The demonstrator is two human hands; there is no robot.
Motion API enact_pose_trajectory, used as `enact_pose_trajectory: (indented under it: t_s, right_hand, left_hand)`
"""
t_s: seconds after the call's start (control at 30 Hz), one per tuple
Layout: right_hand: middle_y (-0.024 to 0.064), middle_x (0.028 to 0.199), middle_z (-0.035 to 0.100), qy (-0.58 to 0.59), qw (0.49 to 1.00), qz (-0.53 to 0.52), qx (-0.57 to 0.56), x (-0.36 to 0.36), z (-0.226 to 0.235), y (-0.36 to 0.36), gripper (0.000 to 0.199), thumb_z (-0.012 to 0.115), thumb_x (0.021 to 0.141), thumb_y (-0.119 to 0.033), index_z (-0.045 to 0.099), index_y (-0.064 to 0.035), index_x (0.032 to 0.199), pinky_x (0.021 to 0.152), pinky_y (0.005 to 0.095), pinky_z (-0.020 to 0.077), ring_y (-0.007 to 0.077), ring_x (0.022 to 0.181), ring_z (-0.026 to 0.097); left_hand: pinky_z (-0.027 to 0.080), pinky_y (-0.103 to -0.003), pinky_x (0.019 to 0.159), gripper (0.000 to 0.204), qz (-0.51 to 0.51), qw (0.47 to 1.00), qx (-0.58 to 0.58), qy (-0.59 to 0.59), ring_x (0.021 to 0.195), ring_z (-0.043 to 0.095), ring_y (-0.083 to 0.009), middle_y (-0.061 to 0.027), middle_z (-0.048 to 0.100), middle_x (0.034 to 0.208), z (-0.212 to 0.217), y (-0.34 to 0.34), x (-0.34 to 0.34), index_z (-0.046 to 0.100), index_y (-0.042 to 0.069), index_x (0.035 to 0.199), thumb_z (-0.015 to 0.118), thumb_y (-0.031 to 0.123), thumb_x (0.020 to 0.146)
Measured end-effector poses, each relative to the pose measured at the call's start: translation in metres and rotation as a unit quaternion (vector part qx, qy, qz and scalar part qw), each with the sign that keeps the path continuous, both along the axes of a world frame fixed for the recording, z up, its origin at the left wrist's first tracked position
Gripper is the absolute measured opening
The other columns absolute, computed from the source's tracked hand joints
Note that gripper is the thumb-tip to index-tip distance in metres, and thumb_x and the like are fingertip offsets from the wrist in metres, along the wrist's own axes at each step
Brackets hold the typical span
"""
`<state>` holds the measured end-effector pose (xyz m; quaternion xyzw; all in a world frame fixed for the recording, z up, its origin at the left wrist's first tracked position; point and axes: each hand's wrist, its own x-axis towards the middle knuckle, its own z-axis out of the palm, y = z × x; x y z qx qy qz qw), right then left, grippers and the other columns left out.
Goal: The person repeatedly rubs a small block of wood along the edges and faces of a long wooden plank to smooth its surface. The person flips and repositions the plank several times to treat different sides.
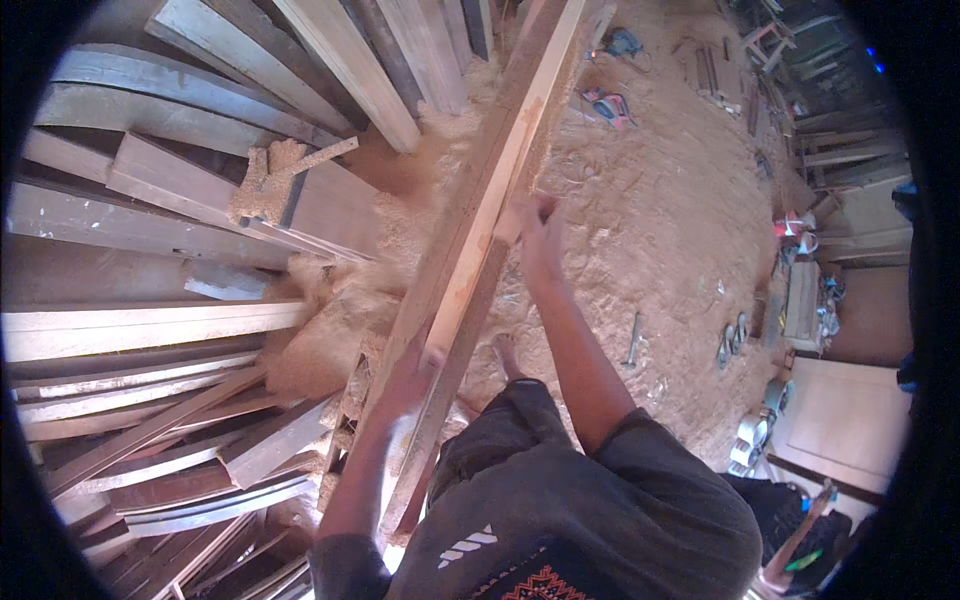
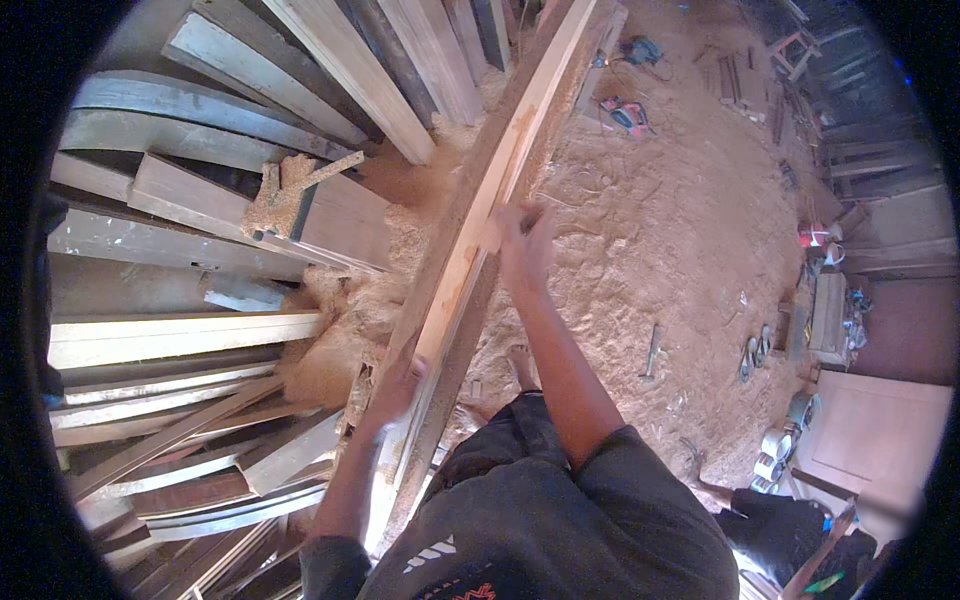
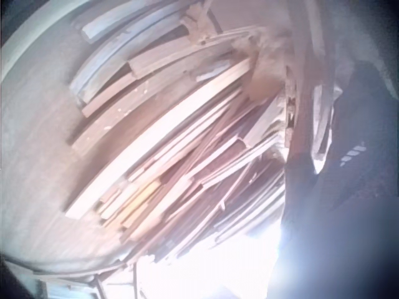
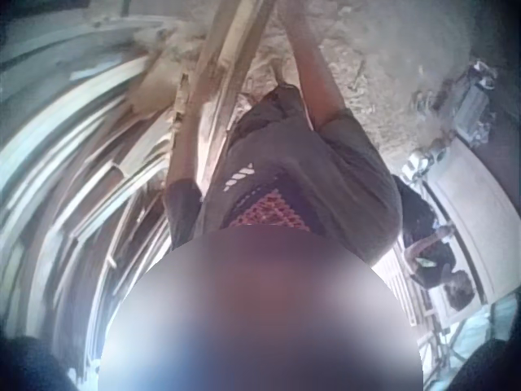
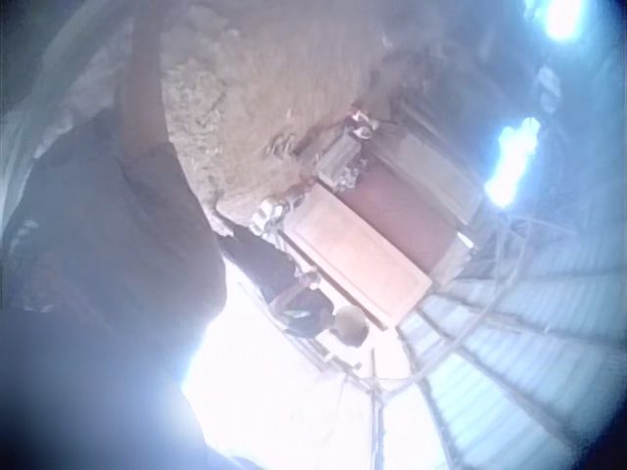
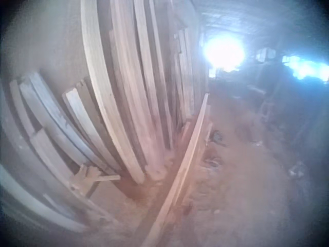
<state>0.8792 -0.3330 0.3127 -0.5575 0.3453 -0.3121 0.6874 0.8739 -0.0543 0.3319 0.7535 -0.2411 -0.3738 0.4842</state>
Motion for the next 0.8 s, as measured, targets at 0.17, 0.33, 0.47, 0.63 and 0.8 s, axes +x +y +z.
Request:
enact_pose_trajectory:
  t_s: [0.17, 0.33, 0.47, 0.63, 0.8]
  right_hand:
    - [0.0151, 0.123, 0.057, -0.011, 0.996, -0.034, 0.085, 0.005, -0.016, 0.032, 0.062, 0.070, 0.105, -0.042, 0.047, 0.0066, 0.137, 0.104, 0.0406, 0.0484, 0.0229, 0.113, 0.058]
    - [0.0158, 0.124, 0.056, 0.042, 0.997, -0.066, 0.010, 0.005, -0.035, 0.058, 0.068, 0.067, 0.106, -0.049, 0.045, 0.0054, 0.142, 0.104, 0.0395, 0.0472, 0.0237, 0.114, 0.056]
    - [0.0167, 0.127, 0.055, 0.078, 0.997, -0.029, 0.003, 0.007, -0.019, 0.057, 0.067, 0.065, 0.106, -0.047, 0.044, 0.0026, 0.146, 0.106, 0.0405, 0.0461, 0.0259, 0.119, 0.054]
    - [0.0119, 0.117, 0.058, 0.074, 0.995, -0.060, -0.001, 0.014, -0.001, 0.061, 0.057, 0.066, 0.104, -0.049, 0.051, -0.0004, 0.130, 0.099, 0.0374, 0.0462, 0.0201, 0.109, 0.055]
    - [0.0166, 0.125, 0.058, 0.042, 0.998, -0.032, 0.033, 0.018, 0.007, 0.064, 0.064, 0.065, 0.105, -0.046, 0.046, 0.0032, 0.142, 0.105, 0.0397, 0.0465, 0.0255, 0.114, 0.058]
  left_hand:
    - [0.029, -0.043, 0.130, 0.075, -0.032, 0.996, 0.046, 0.069, 0.157, 0.042, -0.0373, -0.0290, 0.049, 0.164, -0.017, -0.005, 0.027, 0.035, -0.003, 0.167, 0.030, 0.055, 0.119]
    - [0.028, -0.042, 0.131, 0.067, -0.044, 0.994, -0.067, -0.072, 0.158, 0.041, -0.0398, -0.0306, 0.048, 0.164, -0.027, -0.013, 0.029, 0.032, -0.002, 0.169, 0.034, 0.043, 0.120]
    - [0.029, -0.042, 0.131, 0.067, -0.040, 0.995, -0.053, -0.072, 0.160, 0.038, -0.0405, -0.0301, 0.042, 0.168, -0.018, -0.010, 0.033, 0.028, -0.001, 0.171, 0.038, 0.040, 0.119]
    - [0.035, -0.044, 0.128, 0.070, -0.056, 0.997, -0.033, -0.047, 0.156, 0.044, -0.0430, -0.0313, 0.045, 0.166, -0.006, -0.012, 0.041, 0.026, 0.001, 0.172, 0.039, 0.044, 0.118]
    - [0.040, -0.047, 0.124, 0.072, -0.063, 0.998, 0.013, 0.017, 0.151, 0.049, -0.0469, -0.0334, 0.049, 0.162, -0.002, -0.004, 0.047, 0.027, 0.000, 0.171, 0.039, 0.047, 0.118]
